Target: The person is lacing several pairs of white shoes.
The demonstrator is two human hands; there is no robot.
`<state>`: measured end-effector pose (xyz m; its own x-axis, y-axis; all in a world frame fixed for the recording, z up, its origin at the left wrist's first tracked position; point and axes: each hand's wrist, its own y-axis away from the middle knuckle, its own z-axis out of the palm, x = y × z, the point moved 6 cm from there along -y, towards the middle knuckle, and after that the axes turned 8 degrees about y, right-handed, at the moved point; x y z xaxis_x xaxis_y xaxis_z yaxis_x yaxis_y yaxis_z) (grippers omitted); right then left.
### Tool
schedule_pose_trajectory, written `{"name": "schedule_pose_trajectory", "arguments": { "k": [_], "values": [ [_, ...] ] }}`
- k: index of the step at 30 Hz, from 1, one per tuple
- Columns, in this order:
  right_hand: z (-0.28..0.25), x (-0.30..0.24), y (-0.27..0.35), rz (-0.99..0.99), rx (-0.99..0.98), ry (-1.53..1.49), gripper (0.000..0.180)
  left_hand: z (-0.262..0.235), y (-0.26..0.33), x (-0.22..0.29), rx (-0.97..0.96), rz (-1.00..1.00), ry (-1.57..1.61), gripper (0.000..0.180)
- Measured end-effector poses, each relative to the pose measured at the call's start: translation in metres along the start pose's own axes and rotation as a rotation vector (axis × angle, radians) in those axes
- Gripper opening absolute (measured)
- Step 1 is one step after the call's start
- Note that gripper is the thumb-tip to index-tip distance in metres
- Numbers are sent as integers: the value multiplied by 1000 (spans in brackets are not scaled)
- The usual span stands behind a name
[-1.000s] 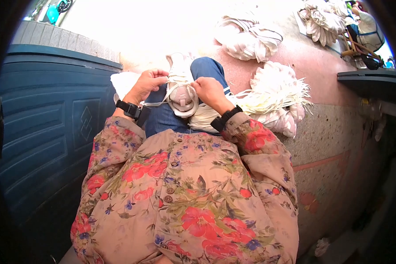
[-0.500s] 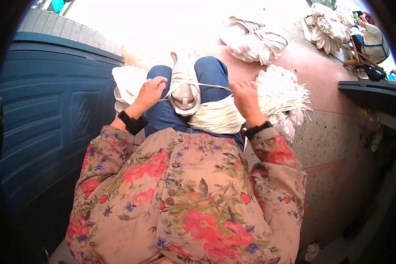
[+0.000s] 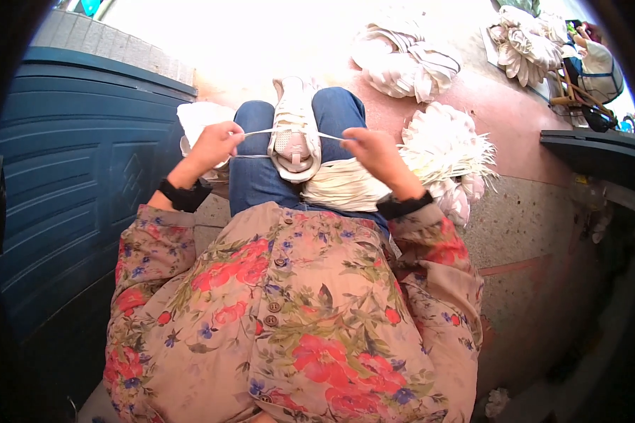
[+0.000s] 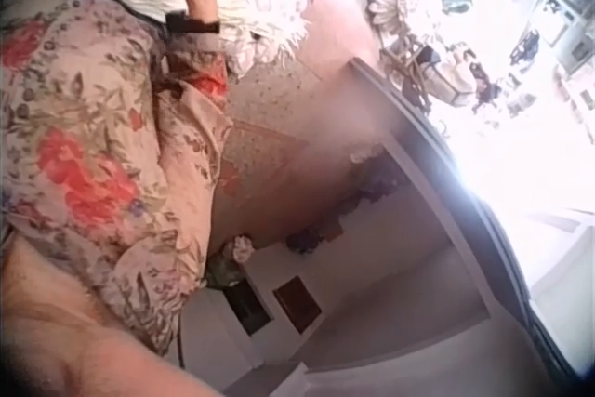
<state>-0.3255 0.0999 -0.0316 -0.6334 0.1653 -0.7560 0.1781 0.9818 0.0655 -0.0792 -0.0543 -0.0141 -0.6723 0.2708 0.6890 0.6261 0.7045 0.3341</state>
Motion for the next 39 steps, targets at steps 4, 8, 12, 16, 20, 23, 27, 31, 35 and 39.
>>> {"name": "schedule_pose_trajectory", "arguments": {
  "k": [4,8,12,16,20,23,27,31,35,39],
  "values": [
    [-80,21,27,360,183,-620,18,-25,6,-32,-87,-296,636,13],
    [-159,36,53,-145,335,-1387,20,-25,23,-31,-336,-360,169,33],
    [-190,57,67,-135,626,-1650,20,-27,30,-4,-437,-313,749,35],
    [-179,64,64,7,629,-1261,22,-76,3,16,-149,-11,1231,28],
    [-136,47,43,160,587,144,12,-154,-22,-1,209,48,1478,26],
    [-70,10,20,-224,488,319,11,-182,-27,-20,159,87,1688,28],
    [12,-29,1,-219,33,2,10,-144,-31,-20,422,-142,1348,34],
    [52,-22,-18,-88,-87,104,17,-58,-22,-16,268,-307,933,38],
    [53,-25,-29,-171,99,263,13,14,-7,0,-3,-380,771,26],
    [55,-28,-36,-178,184,416,11,45,-5,-2,-96,-325,797,22]
  ]
}}
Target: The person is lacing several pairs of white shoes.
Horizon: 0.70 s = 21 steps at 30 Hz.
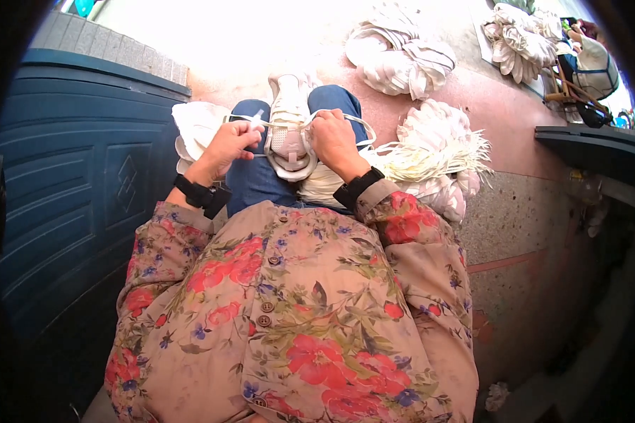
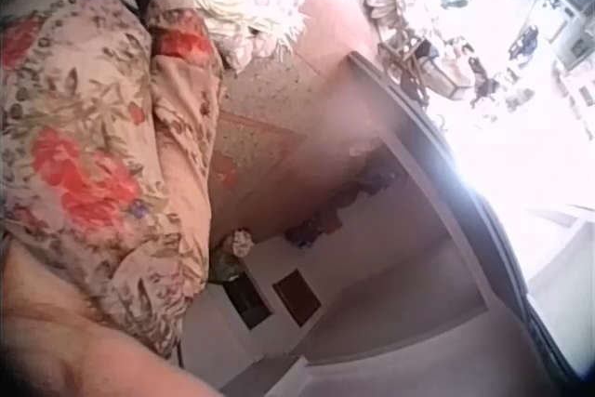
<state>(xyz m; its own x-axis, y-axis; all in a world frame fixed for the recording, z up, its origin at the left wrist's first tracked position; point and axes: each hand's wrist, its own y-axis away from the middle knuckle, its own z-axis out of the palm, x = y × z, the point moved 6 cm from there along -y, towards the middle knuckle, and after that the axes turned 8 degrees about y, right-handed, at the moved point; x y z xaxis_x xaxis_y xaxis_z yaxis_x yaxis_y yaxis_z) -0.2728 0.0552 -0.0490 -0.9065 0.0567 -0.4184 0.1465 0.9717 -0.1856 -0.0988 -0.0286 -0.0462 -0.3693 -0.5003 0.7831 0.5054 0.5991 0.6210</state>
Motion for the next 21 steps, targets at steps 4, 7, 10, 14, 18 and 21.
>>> {"name": "schedule_pose_trajectory", "arguments": {
  "k": [4,7,10,14,18,21],
  "values": [
    [8,-11,-5,-120,-142,310,8,4,-6,-12,-25,5,-32,20],
    [4,-32,-9,-336,-144,515,6,-3,-4,-15,51,26,36,16],
    [6,-37,-11,-438,-132,543,5,-4,0,-10,87,140,-12,17],
    [12,-44,-13,-522,-175,604,4,-5,3,-19,153,97,27,18],
    [13,-42,-19,-523,-322,561,4,-10,5,-27,255,67,-21,16],
    [3,-28,-13,-313,-99,436,2,-9,-2,-31,263,234,-134,18]
  ]
}}
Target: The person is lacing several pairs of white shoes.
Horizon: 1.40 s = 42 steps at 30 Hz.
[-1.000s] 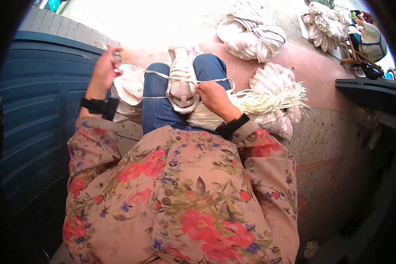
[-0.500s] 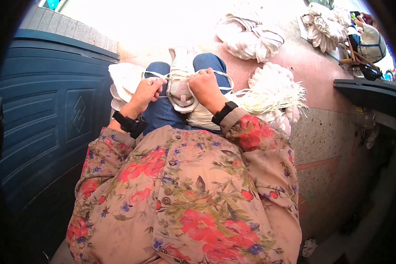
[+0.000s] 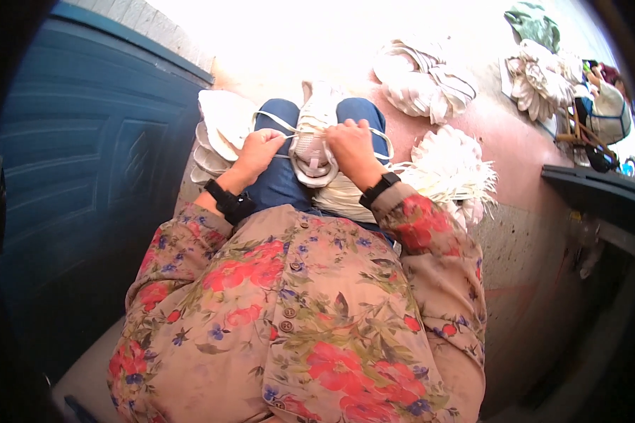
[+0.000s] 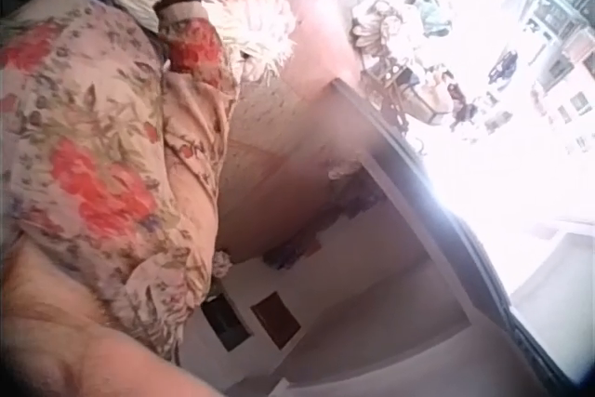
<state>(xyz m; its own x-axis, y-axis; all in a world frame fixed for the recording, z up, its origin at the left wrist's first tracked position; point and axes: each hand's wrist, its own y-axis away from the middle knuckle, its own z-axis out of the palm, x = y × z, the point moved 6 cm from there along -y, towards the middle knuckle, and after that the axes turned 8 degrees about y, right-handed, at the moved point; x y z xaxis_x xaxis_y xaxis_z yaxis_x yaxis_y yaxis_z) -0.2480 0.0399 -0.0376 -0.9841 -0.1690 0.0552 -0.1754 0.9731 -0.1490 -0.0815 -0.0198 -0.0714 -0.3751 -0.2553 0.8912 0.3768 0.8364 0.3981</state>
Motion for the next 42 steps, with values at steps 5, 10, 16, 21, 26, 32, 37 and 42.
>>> {"name": "schedule_pose_trajectory", "arguments": {
  "k": [5,10,16,21,26,32,37,42],
  "values": [
    [-16,5,2,73,129,-41,7,-2,-4,-3,95,86,-16,22],
    [-11,6,4,105,130,-27,12,-3,-7,7,136,110,-104,21],
    [-10,6,3,123,148,-26,12,-3,-14,11,145,282,-320,23],
    [-9,6,3,127,136,-22,13,-1,-17,25,-10,341,-408,22],
    [-5,6,7,133,128,-18,13,1,-25,31,-49,397,-423,22],
    [-6,6,9,151,108,-35,15,4,-28,26,-171,215,-424,22],
    [-5,2,8,153,115,-42,16,5,-26,14,-145,-135,-145,22],
    [-4,3,7,158,122,-81,17,10,-31,0,-27,-86,-99,19]
  ]
}}
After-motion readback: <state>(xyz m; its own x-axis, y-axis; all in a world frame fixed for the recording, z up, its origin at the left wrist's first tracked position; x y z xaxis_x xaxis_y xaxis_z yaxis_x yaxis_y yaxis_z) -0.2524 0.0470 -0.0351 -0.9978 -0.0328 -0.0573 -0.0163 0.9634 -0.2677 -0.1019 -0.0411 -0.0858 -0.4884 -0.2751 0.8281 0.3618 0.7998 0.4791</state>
